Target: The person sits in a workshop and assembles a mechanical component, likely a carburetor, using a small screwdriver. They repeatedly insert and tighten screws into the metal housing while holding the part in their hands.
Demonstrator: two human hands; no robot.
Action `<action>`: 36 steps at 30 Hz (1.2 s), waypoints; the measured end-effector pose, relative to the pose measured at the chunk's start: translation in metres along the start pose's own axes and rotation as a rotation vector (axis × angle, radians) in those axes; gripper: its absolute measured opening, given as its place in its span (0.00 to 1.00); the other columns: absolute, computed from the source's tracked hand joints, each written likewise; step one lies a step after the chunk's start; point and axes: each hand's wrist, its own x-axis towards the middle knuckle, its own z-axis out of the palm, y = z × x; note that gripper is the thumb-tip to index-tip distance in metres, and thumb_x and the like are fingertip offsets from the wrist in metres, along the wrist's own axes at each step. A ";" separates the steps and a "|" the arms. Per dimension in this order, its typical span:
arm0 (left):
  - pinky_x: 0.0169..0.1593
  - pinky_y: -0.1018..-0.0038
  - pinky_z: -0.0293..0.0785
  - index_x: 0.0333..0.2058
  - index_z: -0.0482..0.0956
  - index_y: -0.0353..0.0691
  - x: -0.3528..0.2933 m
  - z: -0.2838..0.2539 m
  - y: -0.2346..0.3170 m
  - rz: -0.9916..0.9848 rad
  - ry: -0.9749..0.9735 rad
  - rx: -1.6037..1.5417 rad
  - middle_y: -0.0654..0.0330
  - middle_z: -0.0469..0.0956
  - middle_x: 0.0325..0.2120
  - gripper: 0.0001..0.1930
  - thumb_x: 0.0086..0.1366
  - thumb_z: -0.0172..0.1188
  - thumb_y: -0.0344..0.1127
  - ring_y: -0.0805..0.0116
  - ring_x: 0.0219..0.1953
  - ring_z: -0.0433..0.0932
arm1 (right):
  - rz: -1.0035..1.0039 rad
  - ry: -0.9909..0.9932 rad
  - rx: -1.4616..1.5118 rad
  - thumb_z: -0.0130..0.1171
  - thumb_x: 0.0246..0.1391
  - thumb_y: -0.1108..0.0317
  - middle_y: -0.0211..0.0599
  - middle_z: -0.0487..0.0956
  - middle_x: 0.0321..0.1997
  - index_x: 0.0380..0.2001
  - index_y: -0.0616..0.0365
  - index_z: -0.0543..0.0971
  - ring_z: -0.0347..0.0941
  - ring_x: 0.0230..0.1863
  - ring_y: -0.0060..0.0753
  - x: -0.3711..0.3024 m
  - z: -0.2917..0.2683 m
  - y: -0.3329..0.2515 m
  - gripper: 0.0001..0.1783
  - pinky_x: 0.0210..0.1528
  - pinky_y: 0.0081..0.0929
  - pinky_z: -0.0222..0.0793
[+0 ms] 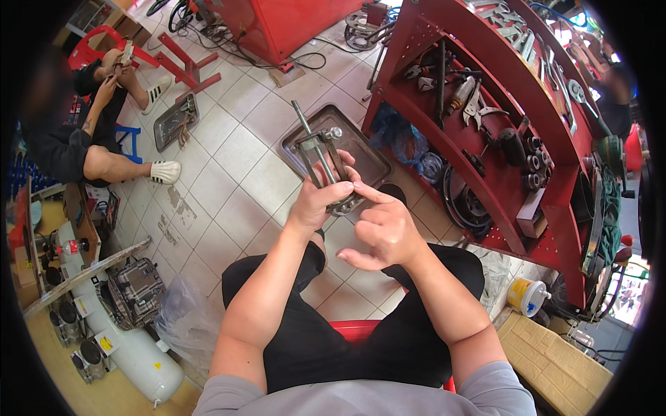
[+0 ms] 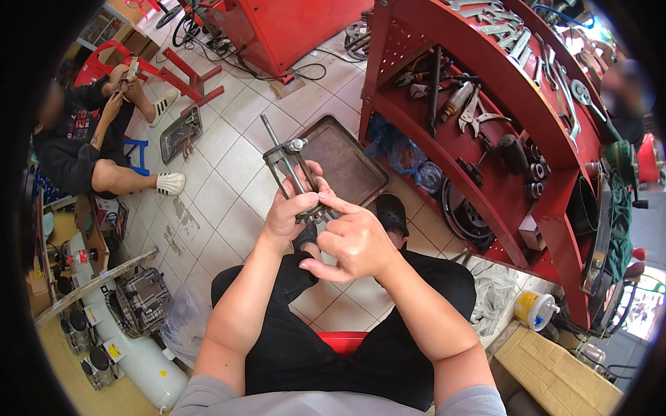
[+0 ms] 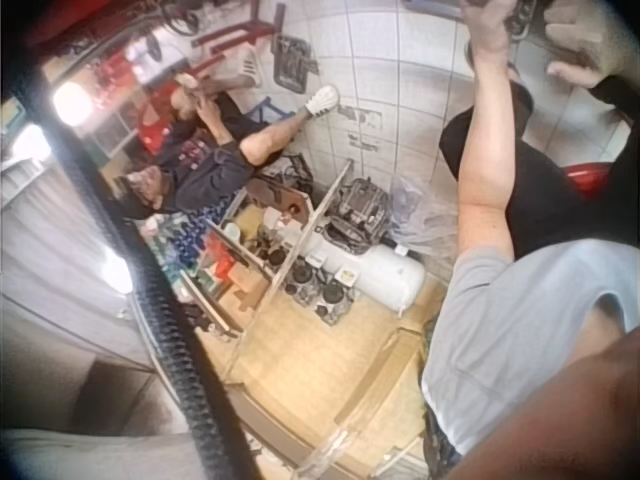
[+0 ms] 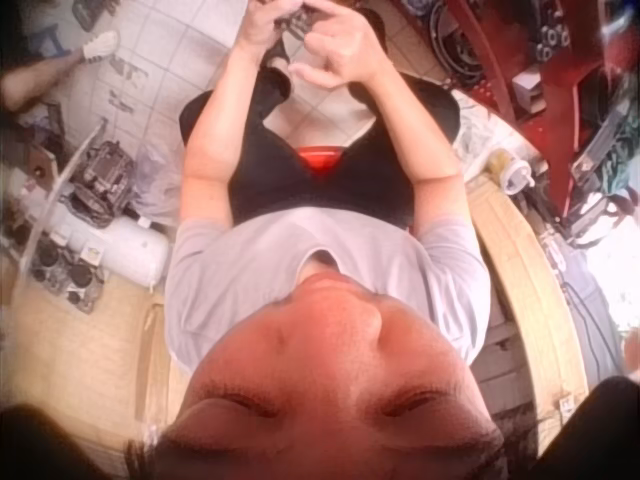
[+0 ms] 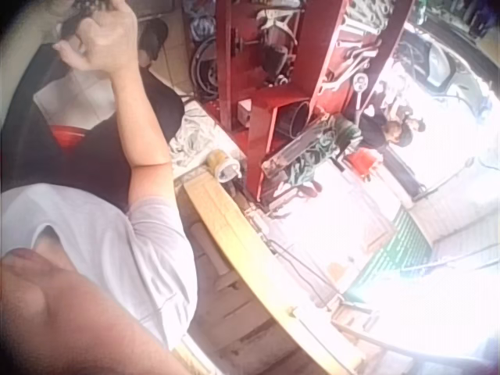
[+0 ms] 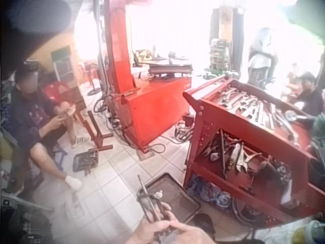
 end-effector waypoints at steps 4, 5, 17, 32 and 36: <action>0.44 0.70 0.71 0.48 0.65 0.41 0.000 -0.004 0.001 -0.061 -0.086 -0.206 0.61 0.74 0.29 0.24 0.51 0.61 0.32 0.65 0.36 0.74 | -0.033 -0.045 -0.104 0.68 0.39 0.58 0.29 0.57 0.07 0.08 0.54 0.63 0.61 0.11 0.34 0.002 0.007 -0.007 0.24 0.61 0.45 0.66; 0.43 0.70 0.71 0.47 0.65 0.41 0.000 -0.005 0.002 -0.070 -0.102 -0.202 0.61 0.74 0.29 0.24 0.51 0.61 0.33 0.65 0.35 0.74 | -0.042 -0.040 -0.113 0.68 0.38 0.58 0.29 0.56 0.07 0.08 0.54 0.60 0.59 0.11 0.34 0.001 0.010 -0.007 0.26 0.61 0.46 0.66; 0.41 0.72 0.68 0.46 0.65 0.44 0.000 -0.012 0.007 -0.165 -0.262 -0.221 0.63 0.72 0.27 0.24 0.50 0.63 0.34 0.67 0.33 0.72 | -0.086 -0.045 -0.113 0.69 0.39 0.59 0.27 0.56 0.07 0.08 0.53 0.59 0.59 0.11 0.32 0.000 0.011 -0.011 0.27 0.60 0.43 0.67; 0.38 0.73 0.67 0.46 0.64 0.43 0.001 -0.013 0.004 -0.205 -0.299 -0.258 0.65 0.72 0.26 0.24 0.51 0.62 0.33 0.69 0.31 0.72 | -0.079 0.003 -0.067 0.69 0.39 0.60 0.26 0.55 0.07 0.08 0.53 0.58 0.58 0.10 0.31 0.001 0.013 -0.013 0.28 0.58 0.42 0.70; 0.38 0.73 0.69 0.46 0.64 0.42 0.003 -0.021 0.001 -0.229 -0.285 -0.229 0.63 0.73 0.28 0.23 0.51 0.60 0.33 0.68 0.32 0.74 | -0.043 -0.051 -0.089 0.68 0.40 0.60 0.29 0.62 0.08 0.09 0.55 0.65 0.67 0.15 0.33 0.004 0.006 -0.017 0.22 0.56 0.40 0.72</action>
